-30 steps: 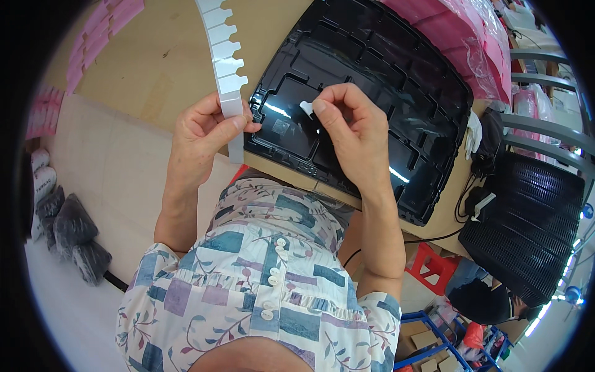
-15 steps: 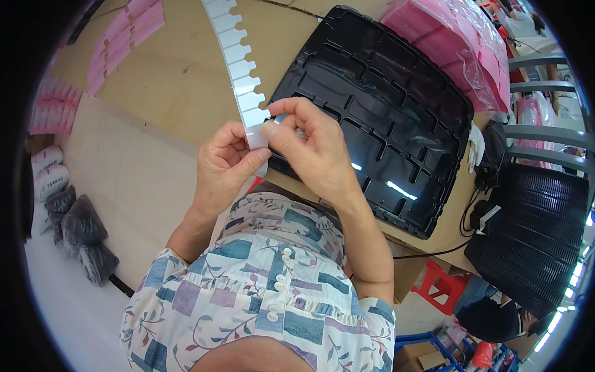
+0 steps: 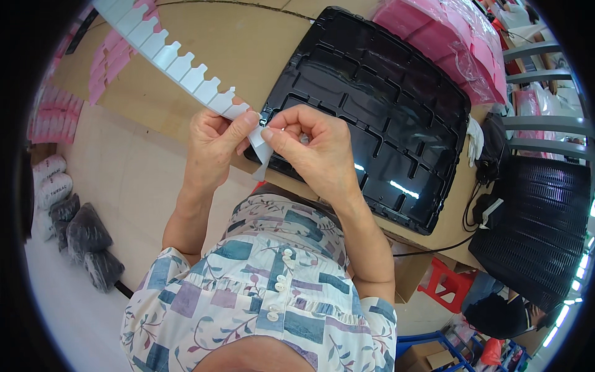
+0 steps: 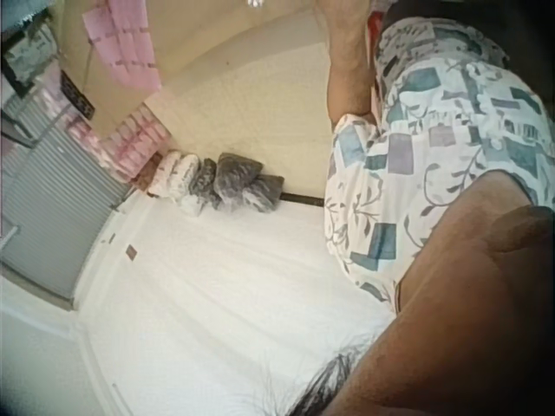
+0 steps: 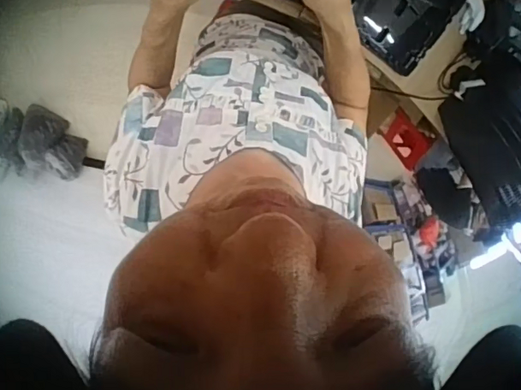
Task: The person places pink foam inserts into black plastic trays, pressing them into the grid compartments. They then stack the completed trays onto a pile on the right side of the table. The person repeats this process for multiple trays throughout the clip.
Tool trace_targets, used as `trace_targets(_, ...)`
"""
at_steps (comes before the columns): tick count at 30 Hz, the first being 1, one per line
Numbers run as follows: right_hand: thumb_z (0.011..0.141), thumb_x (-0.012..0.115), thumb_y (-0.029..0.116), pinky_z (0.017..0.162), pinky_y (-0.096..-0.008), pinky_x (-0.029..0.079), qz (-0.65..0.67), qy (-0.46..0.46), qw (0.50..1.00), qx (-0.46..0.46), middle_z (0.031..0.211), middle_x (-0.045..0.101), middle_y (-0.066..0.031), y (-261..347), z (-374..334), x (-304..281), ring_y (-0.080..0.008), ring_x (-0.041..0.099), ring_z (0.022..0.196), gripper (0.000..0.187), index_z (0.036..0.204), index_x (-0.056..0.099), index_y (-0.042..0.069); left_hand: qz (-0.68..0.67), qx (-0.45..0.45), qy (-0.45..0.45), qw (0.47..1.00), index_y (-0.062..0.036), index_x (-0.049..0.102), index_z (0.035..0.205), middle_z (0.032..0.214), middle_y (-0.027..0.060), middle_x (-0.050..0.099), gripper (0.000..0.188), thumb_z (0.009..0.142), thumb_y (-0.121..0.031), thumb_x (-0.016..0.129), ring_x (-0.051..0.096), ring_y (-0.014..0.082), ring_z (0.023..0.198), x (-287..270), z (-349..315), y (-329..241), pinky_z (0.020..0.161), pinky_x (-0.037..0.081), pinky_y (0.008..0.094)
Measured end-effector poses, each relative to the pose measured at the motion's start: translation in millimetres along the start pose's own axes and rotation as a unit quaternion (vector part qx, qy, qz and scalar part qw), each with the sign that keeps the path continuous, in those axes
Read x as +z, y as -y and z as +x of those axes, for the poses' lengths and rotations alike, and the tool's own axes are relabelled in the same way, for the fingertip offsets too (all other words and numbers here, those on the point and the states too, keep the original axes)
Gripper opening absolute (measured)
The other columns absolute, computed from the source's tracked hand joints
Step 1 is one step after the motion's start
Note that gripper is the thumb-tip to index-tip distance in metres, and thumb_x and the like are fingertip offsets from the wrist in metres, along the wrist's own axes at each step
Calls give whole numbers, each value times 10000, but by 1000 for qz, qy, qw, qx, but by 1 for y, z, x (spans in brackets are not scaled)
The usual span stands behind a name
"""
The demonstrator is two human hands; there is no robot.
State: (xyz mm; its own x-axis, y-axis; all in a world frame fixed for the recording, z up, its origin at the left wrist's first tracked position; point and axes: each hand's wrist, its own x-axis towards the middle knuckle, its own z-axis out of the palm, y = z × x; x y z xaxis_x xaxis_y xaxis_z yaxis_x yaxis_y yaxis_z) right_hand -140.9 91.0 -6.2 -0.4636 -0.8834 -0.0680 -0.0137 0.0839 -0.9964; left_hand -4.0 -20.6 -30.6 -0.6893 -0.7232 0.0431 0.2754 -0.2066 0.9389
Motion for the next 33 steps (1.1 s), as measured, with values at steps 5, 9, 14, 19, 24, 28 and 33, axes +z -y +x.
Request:
trace_targets(5, 810, 730, 67, 524, -212, 397, -121, -31, 991, -45, 639, 581, 11, 8, -2, 2, -25, 481, 595, 96, 843, 682, -9, -6, 46, -27, 999, 6, 654, 969, 857, 20, 660, 95, 898, -29, 706, 614, 68, 770, 12, -4, 2, 679, 511, 240)
trace_targets(9, 775, 693, 42, 458, -261, 402, -375, -89, 843, -376, 625, 498, -16, -5, 0, 5, -107, 478, 516, 64, 801, 643, 12, -22, 45, -36, 998, -1, 660, 953, 821, 11, 655, 58, 905, -23, 686, 603, 61, 740, 18, -1, 5, 662, 495, 231)
trace_targets(14, 731, 677, 56, 418, -290, 389, -468, -99, 676, -561, 628, 416, -18, -10, 3, -9, -159, 471, 493, 100, 791, 601, 30, -67, 13, -31, 997, -1, 657, 925, 826, 16, 649, 33, 900, -14, 673, 596, 71, 737, 20, -2, 8, 666, 476, 222)
trace_targets(19, 811, 731, 71, 477, -231, 404, -259, -98, 943, -185, 571, 543, -46, 11, -2, -8, -89, 534, 510, 110, 777, 645, 11, -41, 21, 60, 997, -14, 550, 1157, 1007, 91, 632, 362, 826, 25, 689, 593, 123, 901, 24, -1, 4, 788, 466, 280)
trace_targets(24, 822, 724, 76, 497, -247, 423, -143, -54, 986, -63, 612, 609, -32, 11, 4, -18, -48, 529, 551, 96, 809, 672, -3, 66, 28, 44, 996, 8, 505, 1207, 930, 91, 638, 479, 778, 35, 716, 626, 167, 781, 33, -1, 10, 686, 518, 330)
trace_targets(28, 731, 733, 29, 461, -274, 417, -373, -139, 836, -378, 641, 560, -44, 1, 2, -6, -154, 542, 517, 102, 795, 654, 18, 426, 354, -38, 831, 10, 526, 1177, 859, 139, 597, 491, 724, 65, 708, 615, 280, 724, 30, 6, 27, 620, 508, 380)
trace_targets(33, 772, 682, 6, 445, -272, 403, -317, -53, 890, -322, 643, 567, -44, 27, -9, -7, -125, 557, 541, 45, 799, 649, 23, 136, 156, -43, 977, -14, 513, 1216, 877, 98, 603, 504, 751, 79, 684, 614, 199, 755, 24, -5, 22, 669, 510, 333)
